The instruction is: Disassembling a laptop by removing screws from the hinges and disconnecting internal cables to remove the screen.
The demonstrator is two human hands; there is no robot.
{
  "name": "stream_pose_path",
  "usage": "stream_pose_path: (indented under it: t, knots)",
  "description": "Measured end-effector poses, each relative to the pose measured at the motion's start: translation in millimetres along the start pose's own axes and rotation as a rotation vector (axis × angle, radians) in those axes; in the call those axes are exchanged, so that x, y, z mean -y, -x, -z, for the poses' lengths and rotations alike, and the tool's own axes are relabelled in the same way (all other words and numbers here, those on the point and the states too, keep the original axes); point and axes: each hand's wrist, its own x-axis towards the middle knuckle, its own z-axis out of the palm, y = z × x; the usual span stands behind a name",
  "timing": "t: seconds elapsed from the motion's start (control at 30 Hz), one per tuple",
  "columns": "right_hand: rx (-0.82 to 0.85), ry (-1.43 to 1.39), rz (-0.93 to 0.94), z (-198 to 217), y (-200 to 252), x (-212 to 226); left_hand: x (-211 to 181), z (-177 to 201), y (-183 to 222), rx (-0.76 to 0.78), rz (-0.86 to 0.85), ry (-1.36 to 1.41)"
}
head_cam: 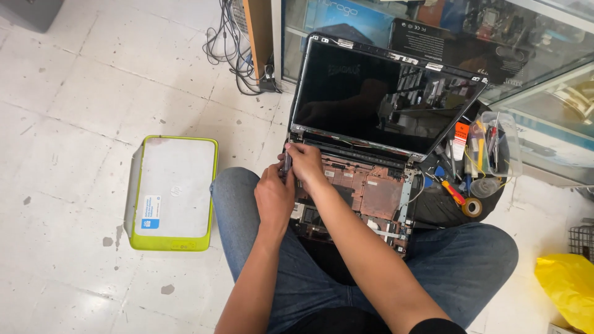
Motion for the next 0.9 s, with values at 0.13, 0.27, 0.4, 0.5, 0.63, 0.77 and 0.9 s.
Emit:
stream_pose_path:
  t: [0.13,0.27,0.4,0.5,0.63,0.77,0.9]
  knots:
    - [-0.011,0.008,0.043,3.5,11.0,7.0,-2.5,5.6,1.9,0.012,-0.015,0.011]
    - [-0.024,-0.009,0.03,4.5,12.4,9.5,-4.2,5.5,2.2,0.022,-0.014,0.026]
    - [-0.007,0.02,0.029,4.6,3.1,1.1,4.2,-3.9,2.6,0.003,-0.038,0.012]
    - [-0.015,-0.005,0.041,5.2,6.5,3.1,7.6,-7.9,2.5,0.005,-0.034,0.015]
    - [-0.008,0.003,0.038,6.8,6.6,1.9,8.3,-8.0,3.5,0.004,-0.042,0.015]
    - [-0.006,-0.03,0.042,6.1,7.9,3.8,5.3,-5.7,3.3,0.006,-0.032,0.016]
    - [0.0,-0.02,0.023,6.7,8.6,5.6,4.2,-4.0,2.9,0.006,-0.036,0.014]
